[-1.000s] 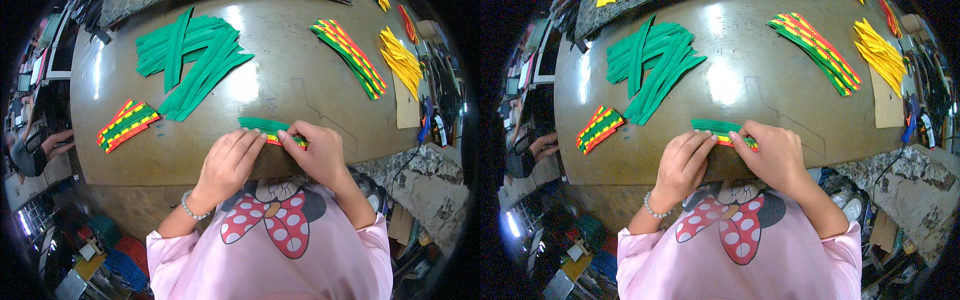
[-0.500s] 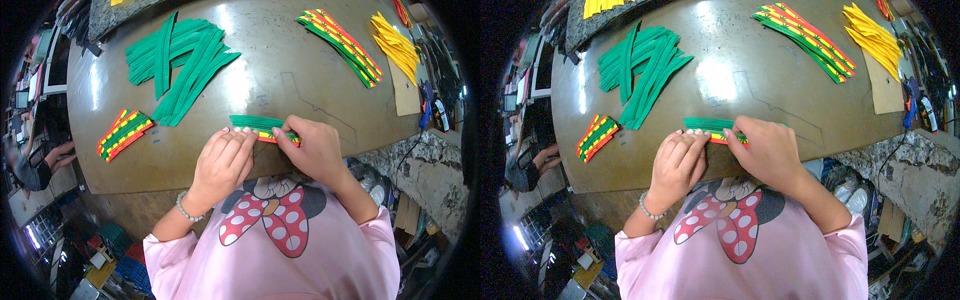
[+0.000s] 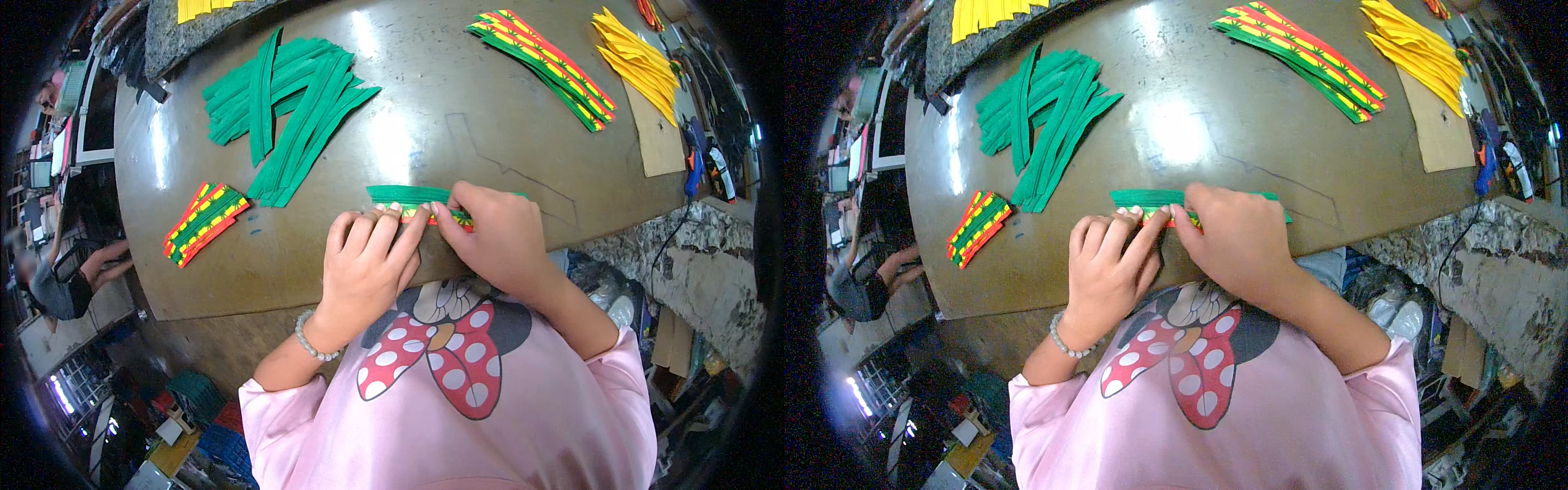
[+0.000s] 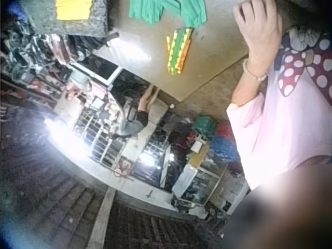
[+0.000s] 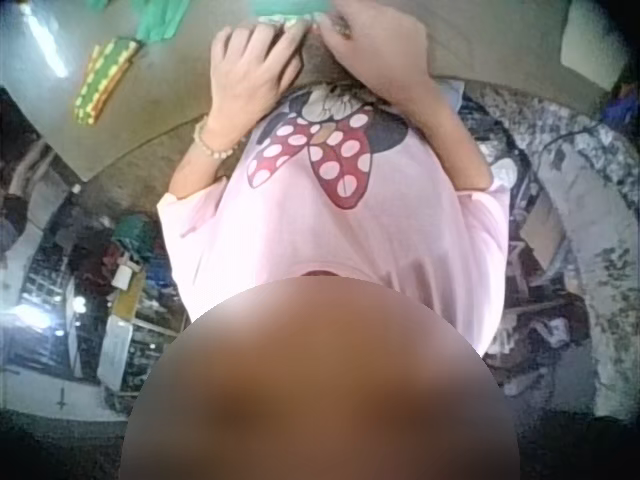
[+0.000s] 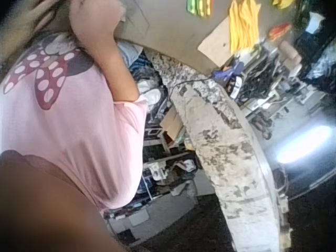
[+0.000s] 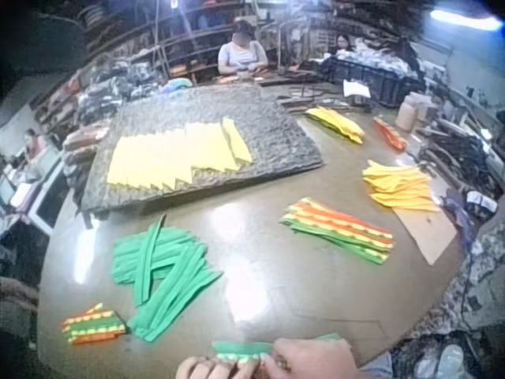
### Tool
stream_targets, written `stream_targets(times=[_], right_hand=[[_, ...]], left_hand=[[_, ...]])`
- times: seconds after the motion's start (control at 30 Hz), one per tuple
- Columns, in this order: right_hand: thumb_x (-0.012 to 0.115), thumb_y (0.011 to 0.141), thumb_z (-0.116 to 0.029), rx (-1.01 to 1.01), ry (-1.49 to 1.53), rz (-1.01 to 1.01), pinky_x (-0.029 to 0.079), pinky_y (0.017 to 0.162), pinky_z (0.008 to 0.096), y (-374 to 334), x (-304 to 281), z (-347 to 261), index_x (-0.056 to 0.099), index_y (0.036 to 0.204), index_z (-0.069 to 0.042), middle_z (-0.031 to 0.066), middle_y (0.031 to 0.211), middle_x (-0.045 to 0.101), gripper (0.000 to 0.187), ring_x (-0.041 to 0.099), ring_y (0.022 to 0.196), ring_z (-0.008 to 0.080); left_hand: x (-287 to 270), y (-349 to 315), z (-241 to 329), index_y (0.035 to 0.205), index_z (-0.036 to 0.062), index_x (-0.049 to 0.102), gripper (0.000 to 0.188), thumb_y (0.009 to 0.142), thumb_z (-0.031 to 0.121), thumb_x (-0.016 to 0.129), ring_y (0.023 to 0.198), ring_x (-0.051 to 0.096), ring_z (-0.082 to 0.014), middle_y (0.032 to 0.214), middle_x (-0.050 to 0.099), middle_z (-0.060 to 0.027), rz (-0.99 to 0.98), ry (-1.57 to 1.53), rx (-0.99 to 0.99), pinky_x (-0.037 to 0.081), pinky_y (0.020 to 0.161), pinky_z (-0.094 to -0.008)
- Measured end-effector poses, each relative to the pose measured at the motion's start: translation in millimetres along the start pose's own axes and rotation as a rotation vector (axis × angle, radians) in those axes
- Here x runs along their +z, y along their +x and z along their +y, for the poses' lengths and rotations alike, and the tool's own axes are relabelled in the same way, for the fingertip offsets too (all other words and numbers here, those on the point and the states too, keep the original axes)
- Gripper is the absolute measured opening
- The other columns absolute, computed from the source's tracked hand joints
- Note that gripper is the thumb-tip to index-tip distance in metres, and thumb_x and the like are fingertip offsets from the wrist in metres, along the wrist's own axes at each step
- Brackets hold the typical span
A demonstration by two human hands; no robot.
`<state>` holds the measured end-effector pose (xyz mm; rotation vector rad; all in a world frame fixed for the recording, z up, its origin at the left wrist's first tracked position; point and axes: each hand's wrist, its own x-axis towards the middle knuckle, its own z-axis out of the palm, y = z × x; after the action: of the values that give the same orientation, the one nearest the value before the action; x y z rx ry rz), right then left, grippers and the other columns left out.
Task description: The person assembles decorative strips by layering green felt over patterned red-yellow-green fabric. They fold the edges over to enclose the patterned layer, then place the finished strips into a growing pile on the table.
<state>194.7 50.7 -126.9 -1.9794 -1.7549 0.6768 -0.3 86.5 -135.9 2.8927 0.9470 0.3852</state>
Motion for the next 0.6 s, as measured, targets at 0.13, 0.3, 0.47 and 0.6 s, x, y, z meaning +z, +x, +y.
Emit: stream_targets(times=[0.13,0.3,0.47,0.6], right_hand=[[0.067,0.092,-0.032,-0.080,-0.065,0.079,0.052,0.059,0.0468,-9.3,-4.5,3.6,0.060,0.081,-0.005,0.0136,0.079,0.069,0.030,0.068,0.068,0.0344],[0.072,0.091,-0.029,-0.020,0.104,0.031,0.048,0.058,0.0439,-16.2,-16.0,20.6,0.062,0.082,-0.005,0.0145,0.074,0.063,0.028,0.064,0.068,0.0353],[0.066,0.093,-0.031,-0.016,0.053,-0.042,0.051,0.060,0.0478,-14.0,-16.6,22.7,0.062,0.084,-0.006,0.0133,0.081,0.068,0.027,0.067,0.071,0.0372],[0.066,0.093,-0.030,0.021,0.056,-0.074,0.051,0.060,0.0481,-12.3,-18.3,19.2,0.063,0.084,-0.006,0.0135,0.082,0.068,0.026,0.067,0.072,0.0375]], left_hand=[[-2.9,-2.5,10.0,0.129,0.0083,0.066,0.048,0.082,0.016,0.072,0.098,0.059,-0.0261,0.108,0.062,-0.0097,0.012,0.029,-0.033,0.045,0.090,-0.0413],[3.2,-12.3,27.6,0.127,0.0023,0.065,0.049,0.080,0.011,0.074,0.102,0.060,-0.0318,0.115,0.061,-0.0146,0.051,-0.160,-0.127,0.048,0.089,-0.0436],[14.0,-12.6,23.7,0.125,-0.0012,0.065,0.044,0.083,0.007,0.071,0.109,0.062,-0.0296,0.118,0.063,-0.0137,0.095,-0.263,-0.027,0.052,0.094,-0.0415],[14.4,-13.3,22.0,0.126,0.0007,0.065,0.045,0.083,0.012,0.073,0.106,0.062,-0.0262,0.117,0.064,-0.0113,0.085,-0.204,-0.029,0.052,0.094,-0.0397]])
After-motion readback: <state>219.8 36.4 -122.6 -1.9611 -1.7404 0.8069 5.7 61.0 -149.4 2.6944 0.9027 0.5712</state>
